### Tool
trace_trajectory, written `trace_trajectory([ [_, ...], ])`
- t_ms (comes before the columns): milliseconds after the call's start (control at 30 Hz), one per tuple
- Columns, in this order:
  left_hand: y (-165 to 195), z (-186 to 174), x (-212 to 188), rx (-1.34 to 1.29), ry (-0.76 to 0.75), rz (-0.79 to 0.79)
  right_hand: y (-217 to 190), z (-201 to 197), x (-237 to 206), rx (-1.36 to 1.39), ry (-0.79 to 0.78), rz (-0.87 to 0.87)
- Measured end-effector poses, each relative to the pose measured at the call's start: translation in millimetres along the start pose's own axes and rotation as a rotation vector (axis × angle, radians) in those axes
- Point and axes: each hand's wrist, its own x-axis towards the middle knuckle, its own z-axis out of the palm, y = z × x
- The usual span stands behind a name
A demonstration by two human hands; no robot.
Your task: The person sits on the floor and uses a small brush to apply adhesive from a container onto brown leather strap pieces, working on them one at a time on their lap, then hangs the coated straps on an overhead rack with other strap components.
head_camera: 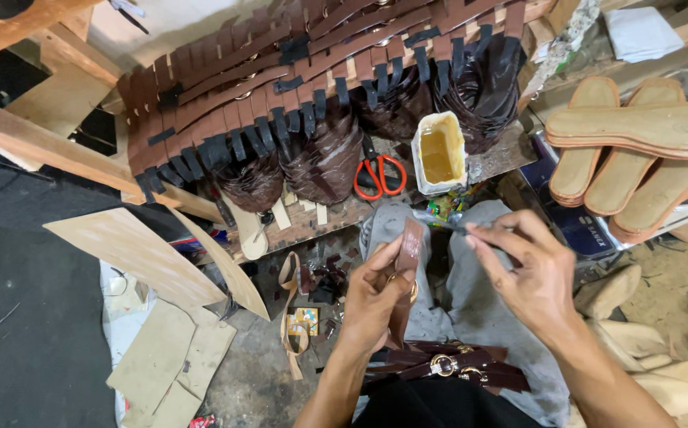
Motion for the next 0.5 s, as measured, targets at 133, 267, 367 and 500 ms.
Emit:
trace_trajectory([
  [133,-4,-5,-3,0.07,-0.017,0.003,1,-1,0,0.113,-0.012,-0.085],
  [267,-12,-10,-4,0.034,-0.047,-0.008,0,1,0,0.06,0.002,0.051],
  [367,-18,-16,-1,-0.037,-0.003,-0.021,2,3,-3,0.137,-0.013,-0.052],
  [500,-23,-19,-5,-0.043,-0.035,0.019,18,9,-9,-0.025,-0.071,0.187],
])
